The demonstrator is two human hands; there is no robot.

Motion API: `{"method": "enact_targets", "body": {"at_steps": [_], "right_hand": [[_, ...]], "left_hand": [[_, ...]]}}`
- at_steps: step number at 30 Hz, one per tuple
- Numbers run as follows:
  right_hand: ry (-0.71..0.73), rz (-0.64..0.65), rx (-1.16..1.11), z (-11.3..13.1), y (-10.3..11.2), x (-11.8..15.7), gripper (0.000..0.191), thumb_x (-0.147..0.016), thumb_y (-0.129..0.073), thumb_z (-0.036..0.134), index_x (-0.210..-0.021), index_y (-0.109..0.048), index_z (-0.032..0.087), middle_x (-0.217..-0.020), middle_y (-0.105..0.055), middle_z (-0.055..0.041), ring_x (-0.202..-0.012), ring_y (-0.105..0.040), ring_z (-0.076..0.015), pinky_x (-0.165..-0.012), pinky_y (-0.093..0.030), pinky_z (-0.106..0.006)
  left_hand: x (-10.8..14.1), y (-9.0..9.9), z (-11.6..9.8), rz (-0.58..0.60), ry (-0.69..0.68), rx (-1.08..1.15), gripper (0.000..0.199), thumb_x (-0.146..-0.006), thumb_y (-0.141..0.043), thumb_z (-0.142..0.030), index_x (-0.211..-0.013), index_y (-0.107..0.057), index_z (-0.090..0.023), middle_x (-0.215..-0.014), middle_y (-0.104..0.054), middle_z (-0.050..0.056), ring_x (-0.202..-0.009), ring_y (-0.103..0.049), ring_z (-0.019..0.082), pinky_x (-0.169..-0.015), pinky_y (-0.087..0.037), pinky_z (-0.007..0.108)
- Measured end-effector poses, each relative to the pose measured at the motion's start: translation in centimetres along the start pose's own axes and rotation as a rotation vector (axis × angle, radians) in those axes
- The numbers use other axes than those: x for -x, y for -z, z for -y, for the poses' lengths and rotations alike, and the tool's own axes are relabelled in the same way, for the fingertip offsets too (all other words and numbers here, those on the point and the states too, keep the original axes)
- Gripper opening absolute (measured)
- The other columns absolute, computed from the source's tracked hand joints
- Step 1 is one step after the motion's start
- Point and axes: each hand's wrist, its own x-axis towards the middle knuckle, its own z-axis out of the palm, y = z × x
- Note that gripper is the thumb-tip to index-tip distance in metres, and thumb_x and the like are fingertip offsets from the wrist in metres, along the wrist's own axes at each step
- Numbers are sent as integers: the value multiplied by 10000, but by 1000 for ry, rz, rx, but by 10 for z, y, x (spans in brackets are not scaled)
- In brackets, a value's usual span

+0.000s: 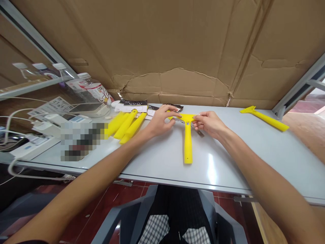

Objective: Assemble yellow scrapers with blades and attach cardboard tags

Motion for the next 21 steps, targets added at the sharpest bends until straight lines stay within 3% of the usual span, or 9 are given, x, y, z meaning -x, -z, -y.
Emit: {"method": "enact_targets", "body": {"at_steps": [9,12,16,19,21], "right_hand": [[8,-17,-4,-1,2,-1,169,-967,-707,63,-804,-715,104,-809,-746,-141,-618,-683,-129,-607,-628,-237],[20,-21,-8,0,2,-2,176,-972,-685,52,-808,-728,99,-810,-741,-139,-621,-677,-127,-606,-629,-237],[26,-40,-24,0,3,-3,180,-971,-668,39,-809,-731,89,-812,-738,-145,-617,-676,-126,-592,-620,-233],[31,-40,-19,-2,4,-4,168,-965,-682,46,-811,-734,88,-833,-745,-150,-624,-678,-125,-595,-620,-230],[31,-39,-12,-2,4,-4,177,-964,-684,49,-800,-732,92,-842,-749,-152,-633,-681,-126,-597,-622,-228]], "left_hand": [[0,0,0,-47,86,-8,310,-871,-606,-102,-1081,-804,-213,-1224,-754,87,-1176,-689,257,-1090,-523,446],[-3,3,1,-59,161,4,284,-867,-592,-108,-1051,-794,-187,-1154,-780,92,-1063,-723,244,-983,-564,407],[-5,11,7,184,272,-25,228,-854,-630,-163,-1003,-800,-195,-888,-804,51,-782,-716,226,-815,-551,389],[-5,15,10,401,283,-5,269,-848,-647,-202,-1072,-797,-195,-839,-799,41,-776,-725,238,-792,-536,382],[-3,15,11,475,266,20,312,-836,-647,-194,-1116,-786,-186,-856,-802,49,-805,-736,243,-796,-539,375]]}}
